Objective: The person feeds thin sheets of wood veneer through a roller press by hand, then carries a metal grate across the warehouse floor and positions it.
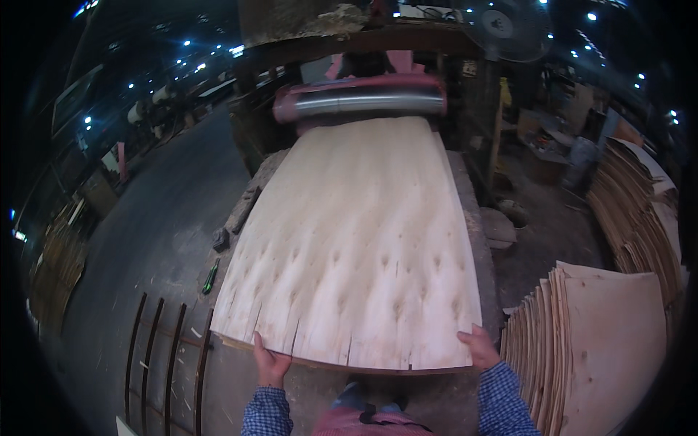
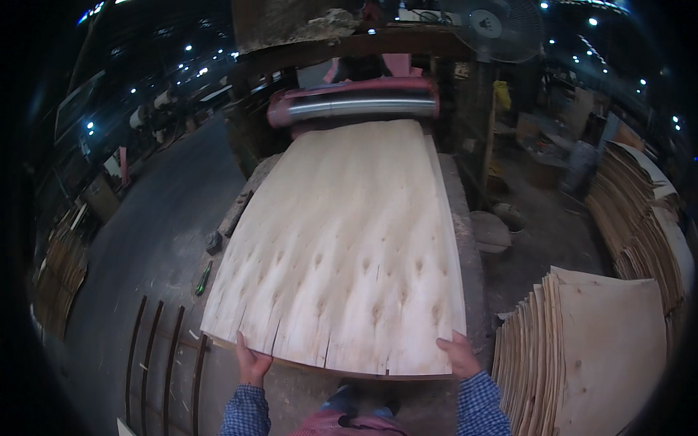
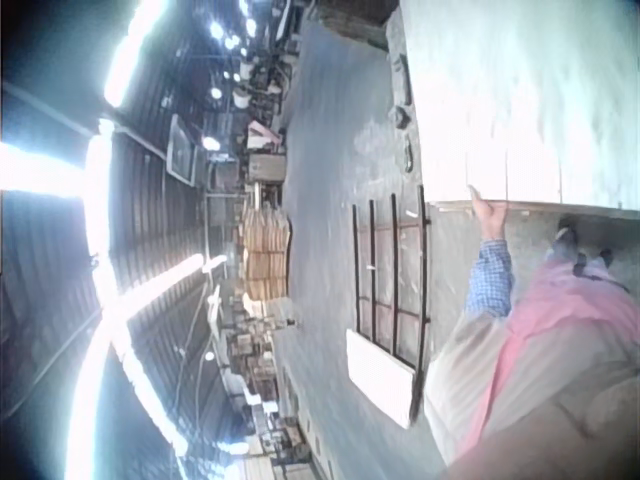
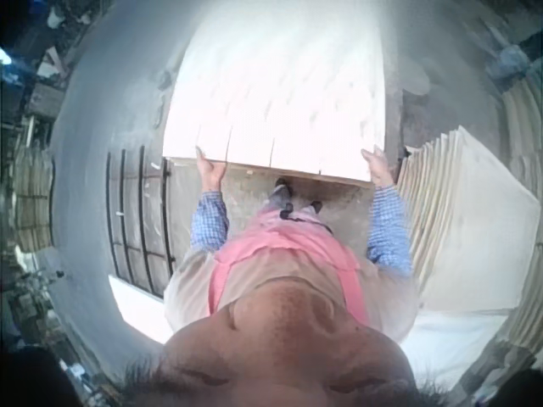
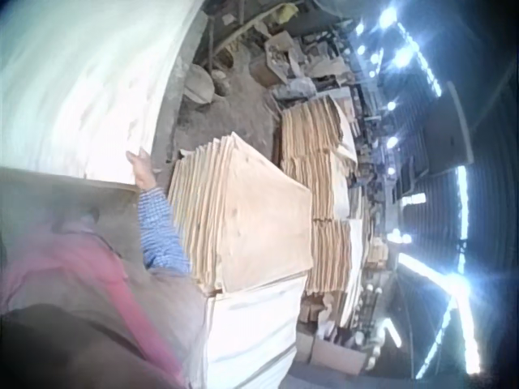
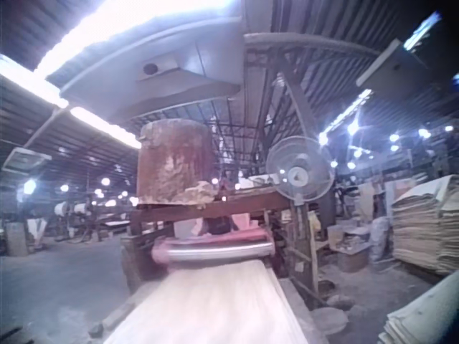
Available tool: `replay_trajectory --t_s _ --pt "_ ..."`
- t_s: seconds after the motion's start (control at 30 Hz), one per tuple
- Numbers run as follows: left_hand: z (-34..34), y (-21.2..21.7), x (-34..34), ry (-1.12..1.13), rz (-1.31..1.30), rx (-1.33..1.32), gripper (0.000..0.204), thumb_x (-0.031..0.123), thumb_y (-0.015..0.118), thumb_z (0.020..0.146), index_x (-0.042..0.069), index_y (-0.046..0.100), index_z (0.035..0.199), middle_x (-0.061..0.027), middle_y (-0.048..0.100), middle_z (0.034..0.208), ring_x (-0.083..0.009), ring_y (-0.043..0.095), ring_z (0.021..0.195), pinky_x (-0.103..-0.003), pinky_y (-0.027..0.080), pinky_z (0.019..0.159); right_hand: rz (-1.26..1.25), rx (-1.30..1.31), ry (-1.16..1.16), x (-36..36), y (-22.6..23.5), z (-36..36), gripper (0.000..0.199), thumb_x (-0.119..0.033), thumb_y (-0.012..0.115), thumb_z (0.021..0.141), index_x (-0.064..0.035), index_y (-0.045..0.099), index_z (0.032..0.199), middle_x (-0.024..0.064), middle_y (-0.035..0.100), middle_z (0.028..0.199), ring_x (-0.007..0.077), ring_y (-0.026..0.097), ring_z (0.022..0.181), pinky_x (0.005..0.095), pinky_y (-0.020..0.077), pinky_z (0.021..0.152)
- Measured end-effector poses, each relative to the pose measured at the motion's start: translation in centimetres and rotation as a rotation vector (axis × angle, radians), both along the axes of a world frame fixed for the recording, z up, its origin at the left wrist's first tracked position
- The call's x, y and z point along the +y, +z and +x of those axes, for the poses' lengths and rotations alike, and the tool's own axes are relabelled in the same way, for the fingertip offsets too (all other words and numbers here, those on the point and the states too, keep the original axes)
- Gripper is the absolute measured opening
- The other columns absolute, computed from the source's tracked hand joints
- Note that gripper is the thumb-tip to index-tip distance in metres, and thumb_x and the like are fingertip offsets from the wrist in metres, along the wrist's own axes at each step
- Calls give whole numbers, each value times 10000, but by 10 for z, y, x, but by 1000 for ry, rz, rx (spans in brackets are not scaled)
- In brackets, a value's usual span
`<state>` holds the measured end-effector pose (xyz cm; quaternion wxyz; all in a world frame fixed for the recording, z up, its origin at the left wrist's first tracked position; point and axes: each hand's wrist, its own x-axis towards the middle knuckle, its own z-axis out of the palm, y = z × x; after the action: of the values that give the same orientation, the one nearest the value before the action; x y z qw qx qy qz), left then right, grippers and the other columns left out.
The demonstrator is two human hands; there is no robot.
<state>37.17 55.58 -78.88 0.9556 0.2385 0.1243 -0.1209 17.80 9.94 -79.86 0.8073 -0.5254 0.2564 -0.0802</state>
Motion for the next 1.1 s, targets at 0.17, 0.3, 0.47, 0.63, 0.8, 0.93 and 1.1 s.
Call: replay_trajectory --t_s 0.17,0.3,0.47,0.63,0.8,0.93,1.1 --pt "20 -45 17 -102 67 146 527 417 401 1018 46 442 1390 -139 507 1400 -333 485 1284 -511 382 1090 -182 78 -30 10 -9 4 408 -34 604 867 61 522 1255 124 644 1130 202 636 987 336 518 854" --pt "18 -48 18 -117 72 157 518 401 389 1026 34 440 1387 -152 501 1402 -336 486 1281 -502 389 1089 -318 137 -49 12 -14 4 399 -60 611 852 62 539 1225 121 655 1093 193 640 954 331 519 834" --pt "22 -52 20 -149 31 129 507 391 383 1029 32 445 1382 -155 511 1391 -335 498 1268 -495 395 1087 -424 163 -76 13 -17 8 388 -94 627 824 61 574 1175 128 670 1042 190 645 926 327 517 812" --pt "22 -54 19 -134 36 142 507 394 388 1026 33 454 1376 -150 524 1378 -334 507 1258 -490 399 1085 -568 218 -97 17 -11 8 377 -128 641 812 54 593 1138 135 678 1020 199 649 911 340 513 809" --pt "25 -63 21 -121 50 111 516 407 393 1018 38 459 1372 -143 523 1381 -331 510 1256 -487 399 1086 -655 210 -119 15 -19 9 397 -166 652 813 48 590 1142 164 682 1035 250 651 960 363 502 853" --pt "21 -52 15 -116 76 135 518 413 411 1009 46 463 1371 -134 528 1378 -325 514 1253 -489 406 1079 -679 237 -63 11 -22 7 499 -209 678 806 86 546 1187 179 656 1108 266 635 1001 362 495 877" --pt "21 -58 22 -109 41 131 506 413 423 1001 58 486 1356 -122 548 1361 -314 530 1239 -482 419 1070 -781 248 -65 15 -11 5 503 -231 680 811 78 549 1186 223 650 1122 318 619 1057 382 478 908"
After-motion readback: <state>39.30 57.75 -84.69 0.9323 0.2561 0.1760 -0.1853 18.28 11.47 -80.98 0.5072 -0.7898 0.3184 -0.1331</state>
